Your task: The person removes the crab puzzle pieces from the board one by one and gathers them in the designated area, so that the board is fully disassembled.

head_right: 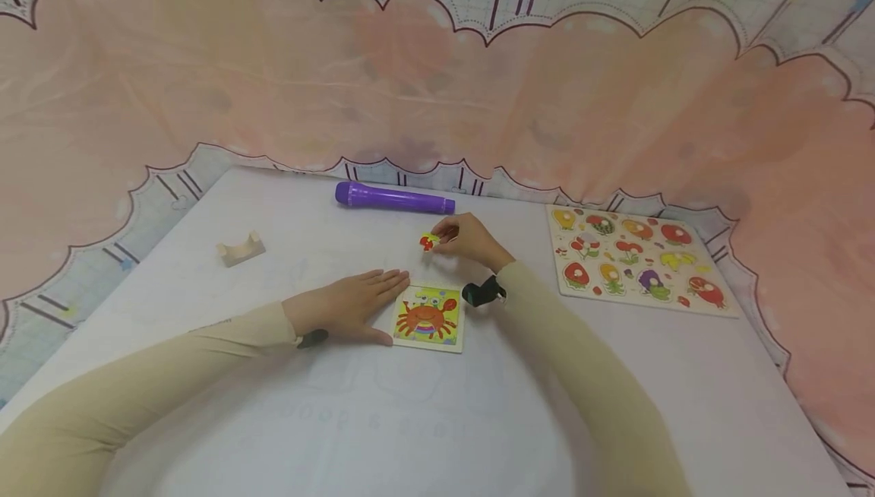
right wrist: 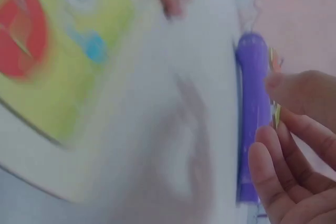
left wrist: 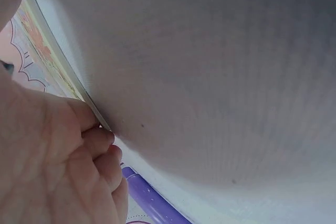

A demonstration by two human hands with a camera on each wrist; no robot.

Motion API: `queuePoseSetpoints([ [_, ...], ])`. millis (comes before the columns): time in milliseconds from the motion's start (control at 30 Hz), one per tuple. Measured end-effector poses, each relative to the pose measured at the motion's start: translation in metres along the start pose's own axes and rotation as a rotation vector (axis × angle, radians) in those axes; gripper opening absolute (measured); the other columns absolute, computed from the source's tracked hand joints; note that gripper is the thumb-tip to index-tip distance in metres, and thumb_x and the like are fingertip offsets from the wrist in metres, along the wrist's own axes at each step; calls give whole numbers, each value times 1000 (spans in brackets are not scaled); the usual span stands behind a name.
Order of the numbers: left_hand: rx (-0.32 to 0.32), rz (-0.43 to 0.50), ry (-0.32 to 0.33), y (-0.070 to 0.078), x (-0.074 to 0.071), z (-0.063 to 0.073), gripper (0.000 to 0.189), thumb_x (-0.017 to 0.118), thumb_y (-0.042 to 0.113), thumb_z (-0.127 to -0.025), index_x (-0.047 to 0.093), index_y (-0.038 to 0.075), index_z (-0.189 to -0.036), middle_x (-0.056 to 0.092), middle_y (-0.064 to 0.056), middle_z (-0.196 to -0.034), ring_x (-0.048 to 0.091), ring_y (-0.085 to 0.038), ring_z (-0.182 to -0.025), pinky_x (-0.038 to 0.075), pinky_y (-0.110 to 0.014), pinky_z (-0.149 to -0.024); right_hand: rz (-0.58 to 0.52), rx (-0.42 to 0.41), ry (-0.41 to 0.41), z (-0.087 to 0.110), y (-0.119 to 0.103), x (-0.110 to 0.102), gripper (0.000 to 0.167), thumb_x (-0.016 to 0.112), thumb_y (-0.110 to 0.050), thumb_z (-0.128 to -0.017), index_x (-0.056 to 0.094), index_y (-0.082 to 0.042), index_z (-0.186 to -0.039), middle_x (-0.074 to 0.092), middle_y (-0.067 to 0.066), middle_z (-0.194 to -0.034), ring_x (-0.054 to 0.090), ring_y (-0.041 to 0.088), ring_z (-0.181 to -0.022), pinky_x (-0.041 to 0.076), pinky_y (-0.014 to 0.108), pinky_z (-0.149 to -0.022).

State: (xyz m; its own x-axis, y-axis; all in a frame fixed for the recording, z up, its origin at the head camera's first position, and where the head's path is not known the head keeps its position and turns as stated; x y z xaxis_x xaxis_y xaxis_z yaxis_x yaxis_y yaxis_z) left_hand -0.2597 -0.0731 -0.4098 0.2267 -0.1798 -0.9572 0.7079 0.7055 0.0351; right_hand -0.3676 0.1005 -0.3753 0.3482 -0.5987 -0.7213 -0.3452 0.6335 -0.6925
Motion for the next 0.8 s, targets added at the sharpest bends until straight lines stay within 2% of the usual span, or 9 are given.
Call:
queuePoseSetpoints([
  [200,12,22,-6,3,-1,0,100,48,70,-82,13,7,-151,11,-8,-159,13,-22,-147,14,-37,-122,42,24,-16,-24,14,-9,36,74,-14,-79,66,-1,-112,69,16,-105,64,25,-94,54,35,-87],
  [367,16,18,-1,4,-3,0,99,49,69,-83,14,6,-151,13,-8,-159,14,-22,-147,15,-37,-121,88,32,-23,-36,24,-11,36,75,-17,-79,67,-2,-111,69,15,-104,63,25,-94,53,35,-88],
  [567,31,2,3,6,-4,1,99,49,69,-83,15,6,-151,14,-9,-159,15,-23,-147,15,-36,-121,111,33,-17,-42,31,-10,33,74,-12,-78,67,0,-108,68,17,-108,63,28,-99,51,39,-93],
  [800,28,2,8,9,-5,1,99,50,69,-82,17,6,-151,16,-8,-158,16,-21,-147,16,-35,-121,92,122,-22,-41,41,-6,35,72,-11,-80,65,-2,-113,66,16,-115,61,29,-107,48,40,-98],
])
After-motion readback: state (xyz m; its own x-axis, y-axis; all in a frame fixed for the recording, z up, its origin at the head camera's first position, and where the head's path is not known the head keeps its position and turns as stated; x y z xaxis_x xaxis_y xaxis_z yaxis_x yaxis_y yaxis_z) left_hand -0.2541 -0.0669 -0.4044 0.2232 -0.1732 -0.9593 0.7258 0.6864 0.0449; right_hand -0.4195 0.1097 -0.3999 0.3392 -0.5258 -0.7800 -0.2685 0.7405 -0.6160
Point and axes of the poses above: each hand's wrist, its own z-axis away from the middle knuckle, its own x-axis out of the palm, y = z × x, the point moved 5 cm from there along -z, towards the middle knuckle
